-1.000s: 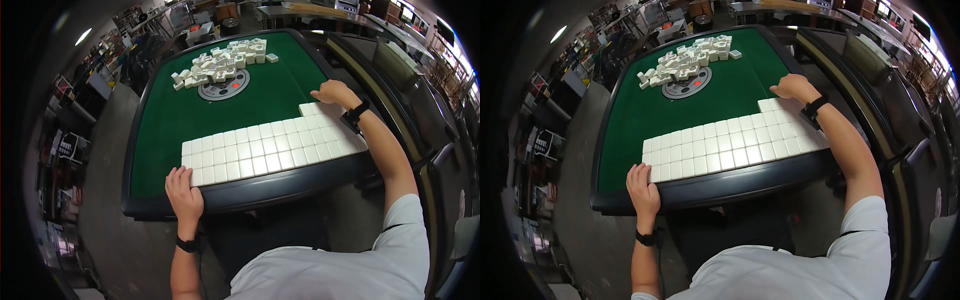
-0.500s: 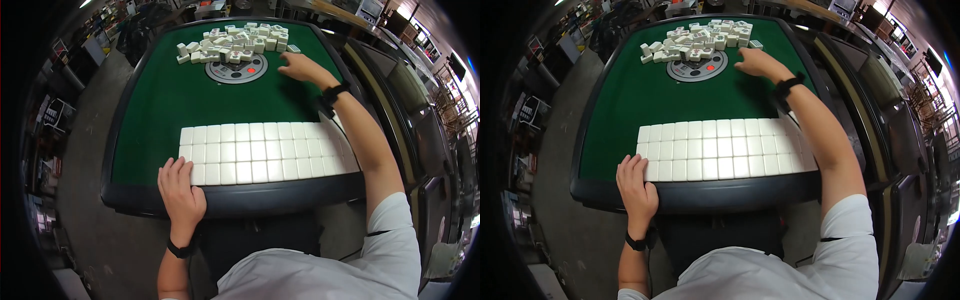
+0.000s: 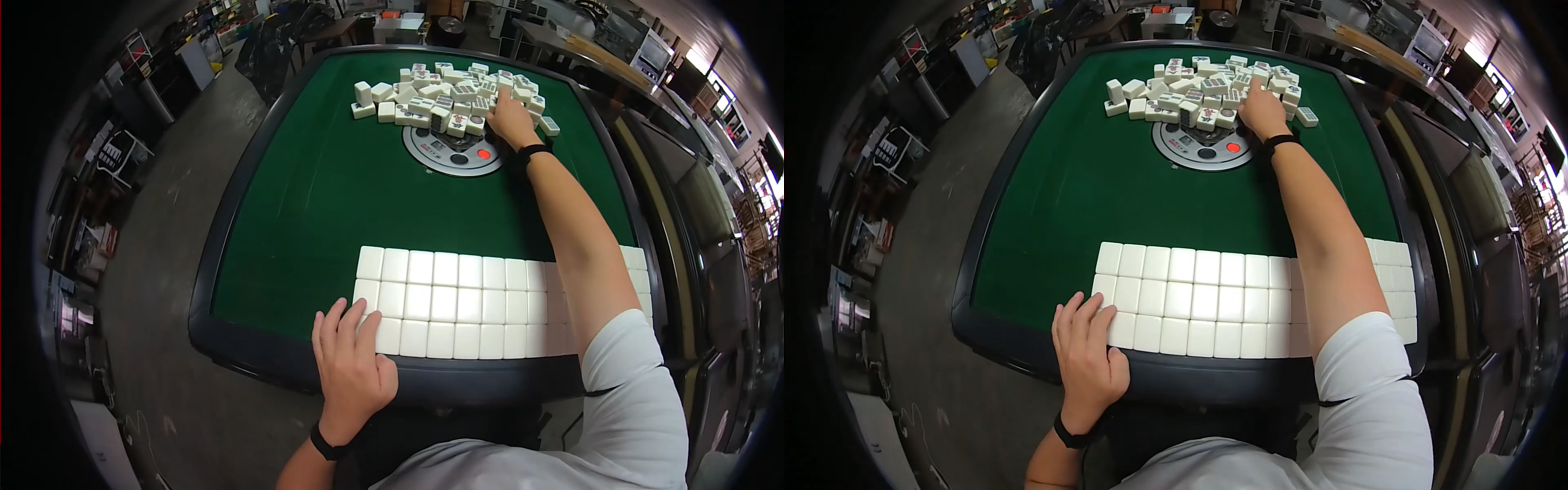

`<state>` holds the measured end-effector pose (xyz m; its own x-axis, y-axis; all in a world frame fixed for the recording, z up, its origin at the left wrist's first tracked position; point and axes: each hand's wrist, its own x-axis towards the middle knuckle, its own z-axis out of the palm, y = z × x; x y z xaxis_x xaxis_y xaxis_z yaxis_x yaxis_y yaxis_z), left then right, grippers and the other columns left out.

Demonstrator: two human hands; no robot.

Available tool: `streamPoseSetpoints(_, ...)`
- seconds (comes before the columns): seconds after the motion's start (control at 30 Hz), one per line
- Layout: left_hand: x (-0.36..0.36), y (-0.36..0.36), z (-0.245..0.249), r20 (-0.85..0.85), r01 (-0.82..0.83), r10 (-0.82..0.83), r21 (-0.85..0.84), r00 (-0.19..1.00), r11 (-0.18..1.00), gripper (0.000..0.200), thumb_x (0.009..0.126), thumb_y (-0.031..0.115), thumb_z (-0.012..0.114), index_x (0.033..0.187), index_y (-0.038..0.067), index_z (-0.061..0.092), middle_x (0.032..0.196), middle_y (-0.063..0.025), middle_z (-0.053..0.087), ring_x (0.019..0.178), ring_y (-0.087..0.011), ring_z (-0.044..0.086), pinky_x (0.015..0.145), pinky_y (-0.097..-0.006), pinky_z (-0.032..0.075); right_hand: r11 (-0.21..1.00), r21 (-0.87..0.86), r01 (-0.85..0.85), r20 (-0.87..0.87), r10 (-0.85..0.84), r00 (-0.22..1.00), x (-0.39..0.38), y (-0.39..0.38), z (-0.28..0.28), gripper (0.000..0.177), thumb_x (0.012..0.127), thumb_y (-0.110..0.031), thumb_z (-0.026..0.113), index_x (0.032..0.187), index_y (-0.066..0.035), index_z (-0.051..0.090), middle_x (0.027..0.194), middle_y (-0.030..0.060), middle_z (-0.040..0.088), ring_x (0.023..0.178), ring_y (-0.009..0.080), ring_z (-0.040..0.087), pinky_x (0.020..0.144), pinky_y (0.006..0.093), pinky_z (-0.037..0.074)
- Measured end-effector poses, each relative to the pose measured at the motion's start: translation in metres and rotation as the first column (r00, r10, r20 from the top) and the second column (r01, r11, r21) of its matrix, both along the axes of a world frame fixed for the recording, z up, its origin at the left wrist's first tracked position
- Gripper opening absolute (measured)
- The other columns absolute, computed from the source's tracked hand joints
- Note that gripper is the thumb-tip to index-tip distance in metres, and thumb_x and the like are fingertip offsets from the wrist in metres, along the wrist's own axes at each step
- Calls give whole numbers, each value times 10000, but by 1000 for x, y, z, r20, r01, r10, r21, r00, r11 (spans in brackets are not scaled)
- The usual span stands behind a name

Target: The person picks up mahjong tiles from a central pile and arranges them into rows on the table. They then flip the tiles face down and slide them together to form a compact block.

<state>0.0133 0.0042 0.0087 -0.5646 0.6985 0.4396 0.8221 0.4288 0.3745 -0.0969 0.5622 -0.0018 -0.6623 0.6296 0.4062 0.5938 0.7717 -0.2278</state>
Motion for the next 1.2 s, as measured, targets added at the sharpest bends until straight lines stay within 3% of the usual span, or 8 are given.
streamPoseSetpoints(0.57,0,-2,0,-23,0,1,54,1000,999,510,766,60,560,1251,-21,693,1409,-209,624,1406,-464,517,1239,-677,316,999,-46,14,-128,-20,992,10,17,2,437,887,-194,743,1246,5,592,1080,358,744,1062,536,723,951,597,576)
streamPoseSetpoints(0.7,0,-3,-3,-47,4,-1,64,999,998,499,785,61,576,1263,-24,690,1403,-220,626,1400,-464,519,1237,-672,320,980,-189,-60,185,95,978,49,-18,60,463,904,-327,711,1204,25,737,1140,263,790,1016,444,776,898,485,634)
streamPoseSetpoints(0.77,1,-3,-3,-58,12,-9,61,998,998,496,801,68,595,1279,-28,688,1404,-230,626,1401,-461,517,1234,-675,320,710,-688,-149,173,361,917,83,-65,87,508,924,-357,696,1262,22,720,1092,194,792,921,315,782,844,403,640)
streamPoseSetpoints(0.83,2,-1,-3,-65,3,3,87,998,996,479,786,50,553,1240,-19,689,1388,-216,630,1381,-470,532,1240,-656,324,534,-827,-174,161,522,837,106,-97,89,507,945,-376,705,1268,15,720,1056,136,763,836,212,741,800,343,630)
streamPoseSetpoints(0.93,4,-1,-2,-75,7,0,93,997,996,475,795,43,549,1245,-20,689,1379,-222,635,1377,-471,534,1240,-648,330,383,-924,-25,231,607,760,123,-123,81,484,942,-378,744,1244,1,734,1043,121,754,790,201,722,767,334,621)
streamPoseSetpoints(0.97,4,-1,-3,-80,16,-9,92,997,996,475,795,43,549,1245,-20,689,1379,-222,635,1377,-471,534,1240,-648,330,382,-924,-26,227,601,766,127,-126,83,484,942,-378,744,1244,1,734,1043,121,754,790,201,722,767,334,621)
streamPoseSetpoints(1.07,5,-3,-5,-103,15,-4,105,995,994,469,802,35,547,1245,-21,693,1369,-223,642,1373,-473,537,1235,-642,341,668,-741,-66,369,488,791,135,-130,89,477,951,-393,768,1204,11,764,1031,112,774,804,211,757,760,347,637)
streamPoseSetpoints(1.2,5,-3,-7,-129,14,-1,104,992,995,451,817,52,565,1242,-23,694,1369,-226,641,1374,-468,535,1228,-641,352,782,-623,-38,372,339,864,137,-124,83,566,1003,-506,723,1161,32,793,982,158,806,737,259,794,657,355,656)
